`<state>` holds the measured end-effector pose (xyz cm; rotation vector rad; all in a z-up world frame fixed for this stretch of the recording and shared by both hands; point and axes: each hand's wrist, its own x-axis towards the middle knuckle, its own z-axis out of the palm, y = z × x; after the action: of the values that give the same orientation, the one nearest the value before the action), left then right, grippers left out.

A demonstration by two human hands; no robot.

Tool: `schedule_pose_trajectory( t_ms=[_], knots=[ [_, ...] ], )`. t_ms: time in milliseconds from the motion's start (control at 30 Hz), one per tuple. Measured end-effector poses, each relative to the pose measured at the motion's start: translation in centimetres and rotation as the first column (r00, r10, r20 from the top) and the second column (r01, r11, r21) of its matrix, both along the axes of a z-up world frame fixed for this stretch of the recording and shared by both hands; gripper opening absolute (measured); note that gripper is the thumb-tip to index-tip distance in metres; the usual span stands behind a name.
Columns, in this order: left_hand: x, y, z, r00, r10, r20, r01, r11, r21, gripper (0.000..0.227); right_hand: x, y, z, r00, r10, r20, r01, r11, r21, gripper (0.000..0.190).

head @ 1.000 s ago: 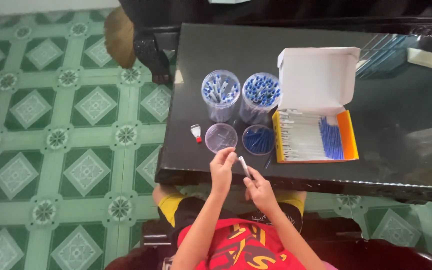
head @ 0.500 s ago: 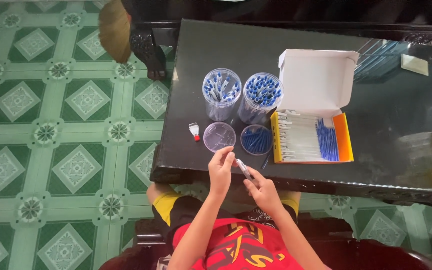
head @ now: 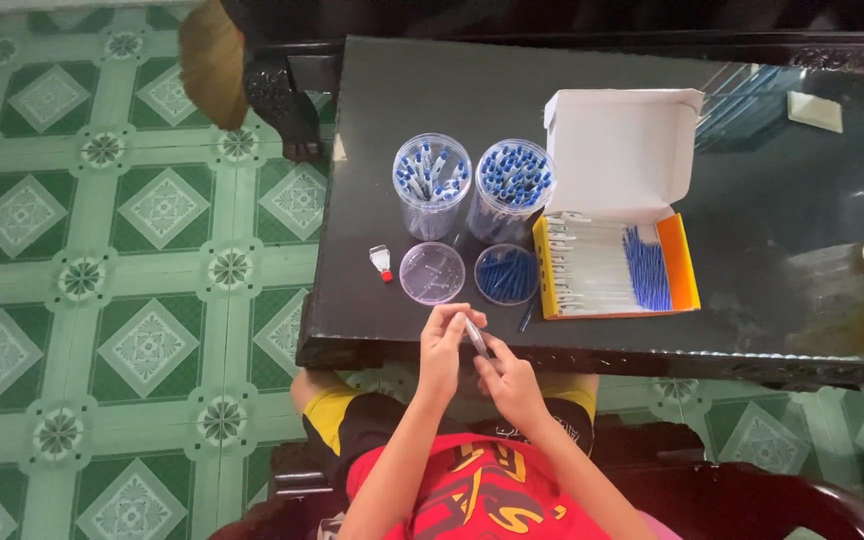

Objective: The person is manually assembling pens by inserting ink refills into pen barrels and organizing the finished products in a box.

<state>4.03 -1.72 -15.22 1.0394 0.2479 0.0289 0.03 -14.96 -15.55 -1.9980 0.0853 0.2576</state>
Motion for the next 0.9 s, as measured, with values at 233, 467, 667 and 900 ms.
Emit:
schedule_pose_trajectory(
  t_ms=[233,467,667,900],
  knots=[
    [-0.5,-0.8,-2.7,0.999,-0.033,-0.042,0.034,0.999,0.009,0.015,6.4,-8.5,-0.2,0.798,0.16,0.582,0.113,0.908,-0.404,0.016],
    [-1.0,-1.1,-1.8,0.995,-0.04,-0.089,0.049,0.994,0.099,0.019,16.7,-26.7,-7.1,0.922,-0.297,0.249,0.362,0.429,-0.828,0.037],
    [-1.4,-2.3,-0.7,0.985,-0.079,-0.151,0.096,0.989,0.11,0.022,18.2,-28.2,-8.8,0.945,-0.256,0.202,0.284,0.345,-0.895,0.03],
    [-1.6,-2.5,-1.6,0.98,-0.112,-0.163,0.134,0.983,0.128,0.023,16.9,-27.2,-6.7,0.936,-0.305,0.175,0.297,0.418,-0.859,0.027]
  ],
)
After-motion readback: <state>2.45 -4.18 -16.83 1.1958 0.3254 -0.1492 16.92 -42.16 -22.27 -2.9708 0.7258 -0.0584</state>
